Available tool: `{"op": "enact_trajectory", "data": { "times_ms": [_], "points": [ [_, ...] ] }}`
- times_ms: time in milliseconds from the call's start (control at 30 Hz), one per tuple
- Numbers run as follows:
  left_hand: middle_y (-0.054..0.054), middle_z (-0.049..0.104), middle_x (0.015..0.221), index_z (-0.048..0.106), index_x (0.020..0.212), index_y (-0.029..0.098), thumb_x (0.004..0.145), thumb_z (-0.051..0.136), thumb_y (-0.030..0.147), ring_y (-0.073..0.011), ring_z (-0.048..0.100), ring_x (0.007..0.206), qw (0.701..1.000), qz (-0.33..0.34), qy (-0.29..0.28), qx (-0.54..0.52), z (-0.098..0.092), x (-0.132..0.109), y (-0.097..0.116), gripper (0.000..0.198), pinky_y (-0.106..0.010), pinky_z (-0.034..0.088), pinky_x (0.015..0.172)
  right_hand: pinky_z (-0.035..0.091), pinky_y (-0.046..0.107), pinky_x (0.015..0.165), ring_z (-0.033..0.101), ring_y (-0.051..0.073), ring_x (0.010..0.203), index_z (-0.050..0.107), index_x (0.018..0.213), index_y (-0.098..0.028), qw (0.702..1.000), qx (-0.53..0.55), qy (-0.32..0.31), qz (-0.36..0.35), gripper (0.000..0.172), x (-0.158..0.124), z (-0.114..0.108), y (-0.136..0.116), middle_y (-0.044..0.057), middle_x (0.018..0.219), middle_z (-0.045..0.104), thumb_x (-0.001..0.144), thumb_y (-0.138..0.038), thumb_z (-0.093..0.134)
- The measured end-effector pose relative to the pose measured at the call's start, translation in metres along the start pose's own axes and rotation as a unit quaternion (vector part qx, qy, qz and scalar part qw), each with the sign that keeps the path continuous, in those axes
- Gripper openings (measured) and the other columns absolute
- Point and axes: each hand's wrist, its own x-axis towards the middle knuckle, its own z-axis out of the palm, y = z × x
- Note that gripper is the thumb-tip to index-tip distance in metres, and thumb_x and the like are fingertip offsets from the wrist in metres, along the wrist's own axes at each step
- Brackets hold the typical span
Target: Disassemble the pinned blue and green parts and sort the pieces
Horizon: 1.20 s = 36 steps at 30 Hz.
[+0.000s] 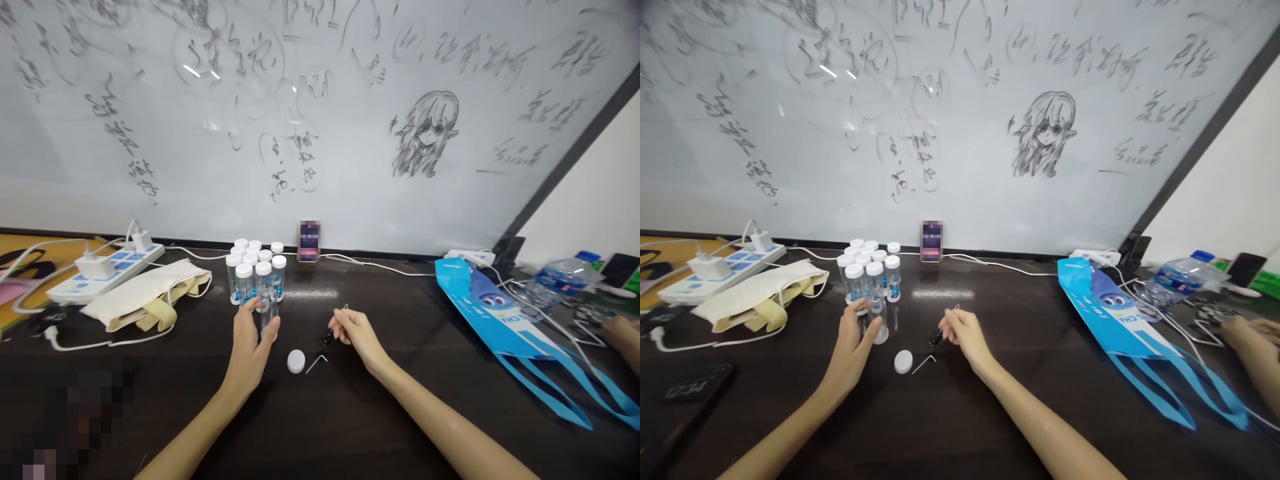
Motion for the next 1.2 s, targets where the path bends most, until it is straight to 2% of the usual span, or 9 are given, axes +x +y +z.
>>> {"op": "enact_trajectory", "data": {
  "times_ms": [167, 300, 467, 567, 633, 733, 833, 933, 1200],
  "points": [
    [-0.01, 0.047, 0.12, 0.039, 0.12, 0.022, 0.089, 0.047, 0.04, -0.0252, 0.044, 0.118, 0.998, -0.012, -0.021, -0.054, 0.005, -0.003, 0.001, 0.037, -0.045, 0.032, 0.101, 0.034, 0.02, 0.039, 0.048, 0.01, 0.039, 0.061, 0.071, -0.012, 0.996, 0.006, -0.051, 0.074, 0.05, 0.004, 0.005, 0.008, 0.005, 0.055, 0.062, 0.088, -0.055, 0.042],
    [-0.01, 0.05, 0.12, 0.035, 0.122, 0.023, 0.081, 0.06, 0.034, -0.0261, 0.048, 0.116, 0.995, -0.054, -0.044, -0.071, 0.01, -0.001, -0.012, 0.049, -0.045, 0.036, 0.099, 0.034, 0.021, 0.039, 0.047, 0.011, 0.037, 0.061, 0.087, -0.013, 0.996, -0.041, 0.0, 0.083, 0.04, 0.001, -0.013, 0.003, 0.0, 0.046, 0.056, 0.082, -0.052, 0.054],
    [-0.008, 0.059, 0.107, 0.042, 0.115, 0.021, 0.079, 0.06, 0.031, -0.0242, 0.057, 0.105, 0.986, -0.095, -0.073, -0.115, 0.008, 0.003, -0.023, 0.041, -0.042, 0.041, 0.094, 0.038, 0.021, 0.045, 0.046, 0.009, 0.042, 0.028, 0.134, -0.025, 0.972, -0.019, 0.23, -0.042, 0.055, -0.012, -0.043, -0.018, -0.003, 0.072, 0.057, 0.087, -0.04, 0.052],
    [-0.005, 0.062, 0.095, 0.046, 0.114, 0.022, 0.081, 0.059, 0.036, -0.021, 0.062, 0.092, 0.98, -0.091, -0.071, -0.162, 0.005, 0.005, -0.017, 0.038, -0.036, 0.047, 0.084, 0.035, 0.019, 0.044, 0.041, 0.007, 0.047, 0.029, 0.13, -0.031, 0.905, 0.087, 0.39, -0.149, 0.046, -0.017, -0.049, -0.028, -0.003, 0.085, 0.048, 0.089, -0.033, 0.049],
    [-0.002, 0.061, 0.089, 0.049, 0.114, 0.023, 0.081, 0.06, 0.039, -0.019, 0.062, 0.083, 0.975, -0.098, -0.071, -0.185, 0.004, 0.006, -0.01, 0.039, -0.032, 0.048, 0.075, 0.035, 0.019, 0.045, 0.039, 0.008, 0.051, 0.041, 0.119, -0.029, 0.896, 0.095, 0.404, -0.161, 0.032, -0.019, -0.046, -0.03, -0.004, 0.08, 0.043, 0.088, -0.031, 0.05],
    [0.0, 0.059, 0.081, 0.054, 0.112, 0.021, 0.081, 0.059, 0.041, -0.0164, 0.061, 0.071, 0.965, -0.111, -0.091, -0.218, 0.0, 0.007, 0.004, 0.037, -0.026, 0.046, 0.064, 0.034, 0.02, 0.046, 0.041, 0.01, 0.053, 0.057, 0.097, -0.021, 0.961, 0.032, 0.253, -0.111, 0.018, -0.021, -0.031, -0.028, -0.003, 0.068, 0.046, 0.089, -0.035, 0.049],
    [0.001, 0.056, 0.073, 0.058, 0.111, 0.019, 0.084, 0.056, 0.042, -0.0132, 0.056, 0.059, 0.942, -0.111, -0.169, -0.269, -0.004, 0.007, 0.016, 0.035, -0.024, 0.044, 0.058, 0.033, 0.021, 0.043, 0.043, 0.011, 0.05, 0.059, 0.097, -0.019, 0.997, 0.042, 0.045, -0.05, 0.03, -0.02, -0.008, -0.029, -0.001, 0.065, 0.054, 0.091, -0.044, 0.044],
    [-0.001, 0.06, 0.075, 0.062, 0.107, 0.018, 0.084, 0.058, 0.04, -0.0151, 0.058, 0.066, 0.92, -0.115, -0.219, -0.305, -0.007, 0.006, 0.026, 0.033, -0.024, 0.045, 0.062, 0.034, 0.021, 0.043, 0.045, 0.01, 0.05, 0.057, 0.102, -0.018, 0.993, 0.099, -0.062, -0.022, 0.038, -0.013, 0.016, -0.038, 0.0, 0.069, 0.057, 0.089, -0.052, 0.045],
    [-0.009, 0.066, 0.112, 0.059, 0.104, 0.018, 0.088, 0.055, 0.036, -0.0223, 0.059, 0.105, 0.878, -0.124, -0.095, -0.451, -0.006, 0.002, 0.039, 0.024, -0.036, 0.042, 0.093, 0.04, 0.021, 0.057, 0.056, 0.011, 0.065, 0.059, 0.094, -0.016, 0.936, 0.283, -0.209, 0.008, 0.035, -0.003, 0.049, -0.078, 0.003, 0.081, 0.059, 0.088, -0.049, 0.051]
  ]
}}
